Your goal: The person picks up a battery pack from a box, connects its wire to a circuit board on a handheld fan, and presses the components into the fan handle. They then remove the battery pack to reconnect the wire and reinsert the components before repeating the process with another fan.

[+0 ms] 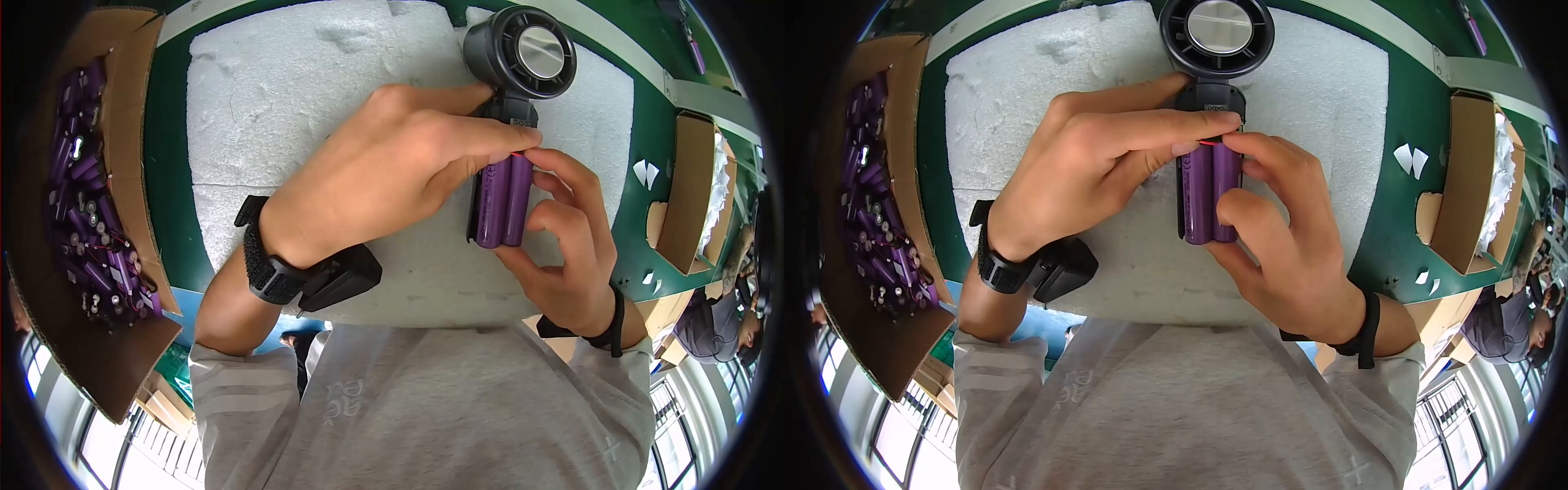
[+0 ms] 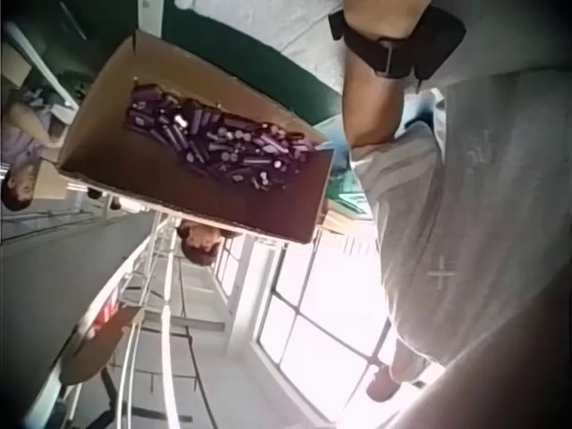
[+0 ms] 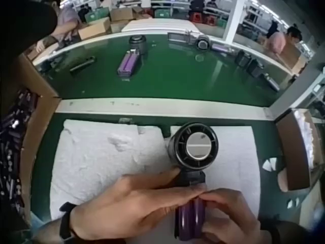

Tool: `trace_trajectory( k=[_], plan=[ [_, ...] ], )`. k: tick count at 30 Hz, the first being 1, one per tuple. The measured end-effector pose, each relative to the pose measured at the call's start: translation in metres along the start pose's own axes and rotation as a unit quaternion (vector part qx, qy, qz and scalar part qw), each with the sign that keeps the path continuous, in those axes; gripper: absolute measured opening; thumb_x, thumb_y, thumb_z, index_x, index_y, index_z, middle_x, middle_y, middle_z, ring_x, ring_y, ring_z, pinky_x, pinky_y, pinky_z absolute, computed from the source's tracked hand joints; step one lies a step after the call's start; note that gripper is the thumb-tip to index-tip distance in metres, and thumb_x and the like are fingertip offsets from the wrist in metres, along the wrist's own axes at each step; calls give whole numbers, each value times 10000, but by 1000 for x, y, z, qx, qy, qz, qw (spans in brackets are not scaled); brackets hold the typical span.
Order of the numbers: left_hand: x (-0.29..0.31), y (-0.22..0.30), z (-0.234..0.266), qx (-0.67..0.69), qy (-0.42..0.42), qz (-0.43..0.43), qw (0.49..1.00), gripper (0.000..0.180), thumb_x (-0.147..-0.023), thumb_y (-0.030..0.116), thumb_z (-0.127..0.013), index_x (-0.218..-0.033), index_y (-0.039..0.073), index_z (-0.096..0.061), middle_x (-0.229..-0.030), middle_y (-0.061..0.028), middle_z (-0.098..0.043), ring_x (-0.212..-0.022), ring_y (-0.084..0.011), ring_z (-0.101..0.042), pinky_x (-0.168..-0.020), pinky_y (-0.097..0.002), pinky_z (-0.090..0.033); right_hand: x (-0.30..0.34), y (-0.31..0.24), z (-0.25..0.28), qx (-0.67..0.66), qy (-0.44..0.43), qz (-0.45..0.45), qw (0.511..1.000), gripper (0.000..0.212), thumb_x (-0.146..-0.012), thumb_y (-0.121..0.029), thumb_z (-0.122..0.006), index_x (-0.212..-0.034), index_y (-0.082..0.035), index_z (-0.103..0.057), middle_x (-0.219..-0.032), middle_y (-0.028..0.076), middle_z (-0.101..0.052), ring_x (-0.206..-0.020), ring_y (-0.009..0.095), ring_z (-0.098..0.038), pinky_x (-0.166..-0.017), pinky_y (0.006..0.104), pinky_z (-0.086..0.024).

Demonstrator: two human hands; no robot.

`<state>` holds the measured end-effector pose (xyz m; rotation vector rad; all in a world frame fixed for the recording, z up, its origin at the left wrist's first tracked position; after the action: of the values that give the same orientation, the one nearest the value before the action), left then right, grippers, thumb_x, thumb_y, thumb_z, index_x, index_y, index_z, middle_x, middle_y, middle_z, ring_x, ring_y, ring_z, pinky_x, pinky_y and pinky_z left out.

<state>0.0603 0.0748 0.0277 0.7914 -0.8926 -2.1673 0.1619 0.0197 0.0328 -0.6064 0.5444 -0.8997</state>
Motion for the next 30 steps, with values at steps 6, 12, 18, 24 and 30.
trace_trajectory(
  k=[6, 12, 18, 24, 30],
  plan=[
    [-1, -1, 1, 54, -16, 54, 997, 465, -672, 42, -806, -1122, 91, -700, -1095, -175, -680, -910, -293, -701, -815, -327, -575, -6, 2, 2, -30, 14, -22, 999, 579, -564, 89, -807, -1002, -87, -472, -1247, 204, -465, -1073, 347, -560, -889, 409, -509],
    [-2, -5, -2, 65, -18, 52, 996, 515, -608, 81, -855, -1102, 92, -709, -1087, -159, -685, -872, -278, -705, -743, -307, -577, -9, 2, 4, -39, 26, -31, 998, 596, -550, 94, -790, -1020, -88, -472, -1215, 189, -473, -1081, 348, -545, -884, 415, -493],
    [-4, -3, -2, 53, -19, 53, 997, 541, -593, 85, -866, -1111, 106, -710, -990, -105, -698, -772, -227, -681, -687, -290, -560, -11, 4, 5, -35, 13, -48, 998, 633, -538, 91, -791, -1056, -97, -480, -1209, 179, -468, -1104, 344, -523, -898, 407, -466],
    [-2, -14, -11, 72, -42, 98, 992, 575, -571, 80, -880, -1119, 113, -710, -909, -63, -687, -696, -158, -626, -640, -265, -535, -12, 6, 3, -46, 11, -35, 998, 669, -528, 91, -794, -1087, -103, -482, -1199, 165, -453, -1107, 329, -507, -903, 390, -455],
    [2, -12, -8, 68, -37, 96, 992, 561, -543, 50, -891, -1074, 80, -713, -892, -45, -677, -679, -117, -591, -610, -236, -506, -13, 13, 0, -71, 22, -74, 994, 777, -525, 100, -783, -1199, -114, -462, -1202, 145, -422, -1106, 306, -480, -875, 369, -451]
  ],
)
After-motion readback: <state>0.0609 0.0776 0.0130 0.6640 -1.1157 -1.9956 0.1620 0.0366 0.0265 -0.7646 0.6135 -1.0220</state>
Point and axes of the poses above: each hand's wrist, its own x-axis away from the middle knuckle, its own z-axis out of the back of the hand, y = z × x, the point moved 10 cm from there along -x, towards the middle knuckle
